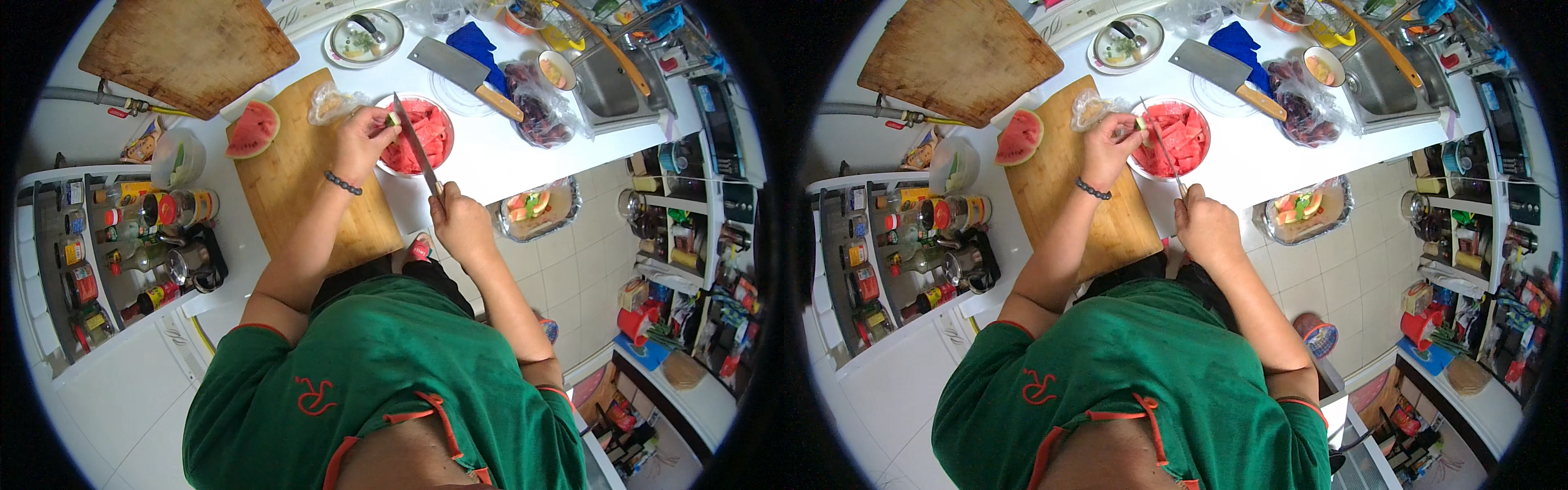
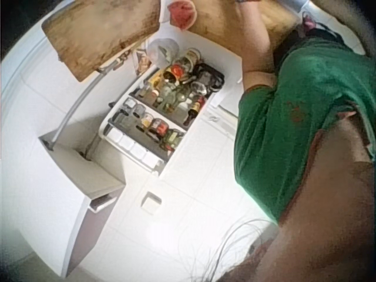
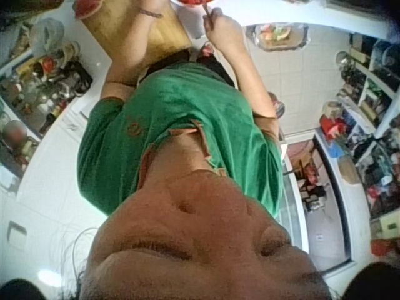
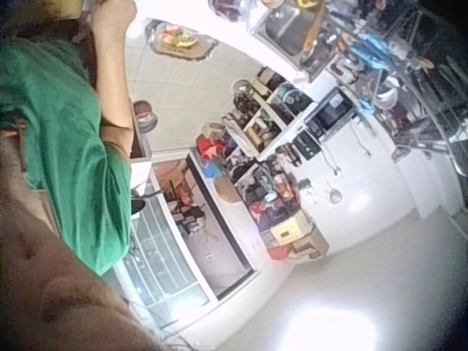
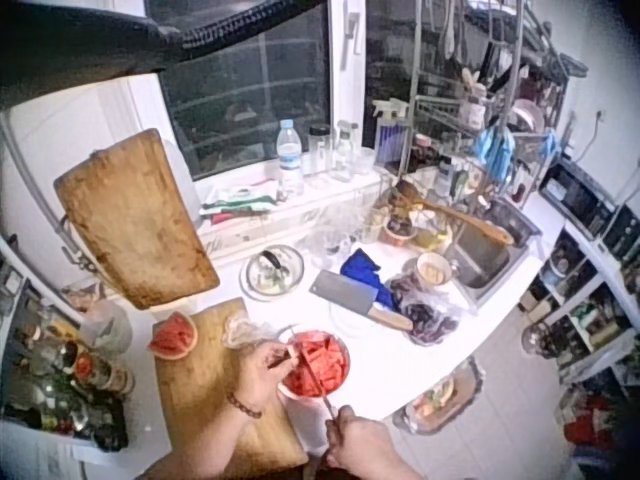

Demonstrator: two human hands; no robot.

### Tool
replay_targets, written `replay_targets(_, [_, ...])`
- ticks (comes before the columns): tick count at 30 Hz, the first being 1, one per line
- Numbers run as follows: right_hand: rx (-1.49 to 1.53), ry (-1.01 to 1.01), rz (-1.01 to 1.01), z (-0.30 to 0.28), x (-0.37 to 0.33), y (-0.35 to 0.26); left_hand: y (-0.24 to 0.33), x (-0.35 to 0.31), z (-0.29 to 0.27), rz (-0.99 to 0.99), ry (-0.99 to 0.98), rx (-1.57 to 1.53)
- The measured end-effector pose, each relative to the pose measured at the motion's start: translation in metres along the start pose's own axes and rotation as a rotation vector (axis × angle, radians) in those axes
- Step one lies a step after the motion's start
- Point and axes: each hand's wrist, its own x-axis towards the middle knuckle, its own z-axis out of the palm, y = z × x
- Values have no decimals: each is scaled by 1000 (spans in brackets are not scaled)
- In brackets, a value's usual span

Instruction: The person cuts a watermelon half into wedges on a wooden cutting board using a cleaver. They then peel the rind from each wedge and place the fruit into a white bowl. Finally, the person wraps the remaining watermelon half in plastic wrap.

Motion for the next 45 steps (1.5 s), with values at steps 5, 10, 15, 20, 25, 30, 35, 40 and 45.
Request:
replay_targets(5, [407, -17, 191, 3, 1, 20, -14, 1, -15, -63, 55, -129])
replay_targets(10, [300, 21, 116, -7, -2, 18, -17, 1, -25, -92, 49, -317])
replay_targets(15, [53, 7, -40, -10, -5, -2, -11, 1, -17, -9, 43, -76])
replay_targets(20, [-87, -13, -61, 3, 0, 4, -1, 0, -10, 36, 52, -96])
replay_targets(25, [-48, 41, -20, 5, -1, 13, 0, 2, -16, 80, 72, -109])
replay_targets(30, [13, 77, -28, -5, -3, 12, -6, 2, -29, -12, 107, -324])
replay_targets(35, [23, 86, 23, -11, -7, 18, -3, -4, -39, -126, 108, -402])
replay_targets(40, [200, 89, 90, -17, -16, 33, 6, -20, -34, -270, 96, -440])
replay_targets(45, [279, 331, 174, -43, -42, 64, -13, -54, 1, -277, -198, -443])
